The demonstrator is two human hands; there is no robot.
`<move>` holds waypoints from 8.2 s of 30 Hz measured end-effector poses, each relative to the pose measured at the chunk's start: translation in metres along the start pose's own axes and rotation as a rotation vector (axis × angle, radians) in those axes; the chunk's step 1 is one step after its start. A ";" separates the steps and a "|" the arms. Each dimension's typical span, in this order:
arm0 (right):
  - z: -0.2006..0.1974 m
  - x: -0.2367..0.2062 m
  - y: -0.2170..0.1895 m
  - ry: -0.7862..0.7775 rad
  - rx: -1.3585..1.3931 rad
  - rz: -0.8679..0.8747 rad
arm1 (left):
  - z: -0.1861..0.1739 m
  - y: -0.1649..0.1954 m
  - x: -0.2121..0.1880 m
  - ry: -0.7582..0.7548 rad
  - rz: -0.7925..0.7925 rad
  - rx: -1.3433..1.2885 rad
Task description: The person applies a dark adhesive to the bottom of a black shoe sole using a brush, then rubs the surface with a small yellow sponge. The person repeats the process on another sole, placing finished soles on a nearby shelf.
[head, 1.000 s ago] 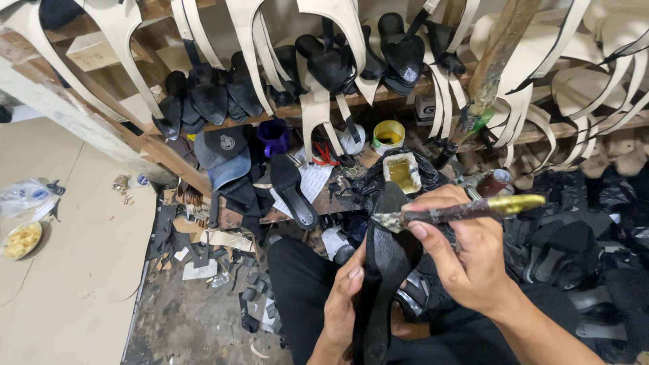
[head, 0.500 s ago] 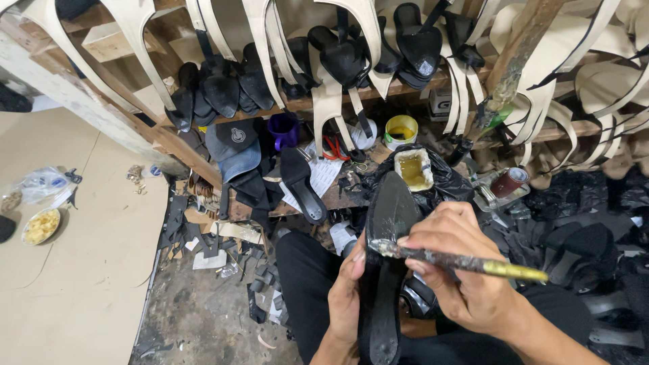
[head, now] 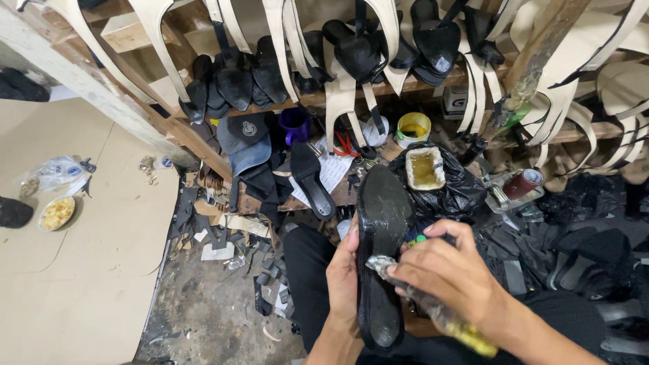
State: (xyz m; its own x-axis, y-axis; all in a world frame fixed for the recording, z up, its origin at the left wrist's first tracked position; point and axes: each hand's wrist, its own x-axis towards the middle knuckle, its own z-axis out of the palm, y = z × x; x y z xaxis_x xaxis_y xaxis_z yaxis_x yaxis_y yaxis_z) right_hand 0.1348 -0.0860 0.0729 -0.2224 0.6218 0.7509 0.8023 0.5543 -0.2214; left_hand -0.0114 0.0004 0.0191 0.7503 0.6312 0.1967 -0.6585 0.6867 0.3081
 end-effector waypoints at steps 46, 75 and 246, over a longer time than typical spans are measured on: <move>0.120 -0.109 0.252 -0.248 -0.601 0.650 | -0.061 0.017 -0.013 0.581 -0.010 -0.378; 0.011 0.003 -0.006 0.262 -0.150 0.383 | -0.008 -0.019 0.021 0.141 0.048 -0.015; 0.003 0.019 0.004 0.364 -0.118 0.290 | -0.021 -0.010 -0.001 0.287 -0.053 0.352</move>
State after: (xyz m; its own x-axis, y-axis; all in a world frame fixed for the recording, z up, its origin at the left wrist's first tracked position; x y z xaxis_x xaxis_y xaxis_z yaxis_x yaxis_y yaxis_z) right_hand 0.1321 -0.0696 0.0843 0.2114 0.4952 0.8426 0.8648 0.3069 -0.3973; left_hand -0.0070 0.0007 -0.0036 0.7026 0.7072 -0.0785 -0.5224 0.5877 0.6178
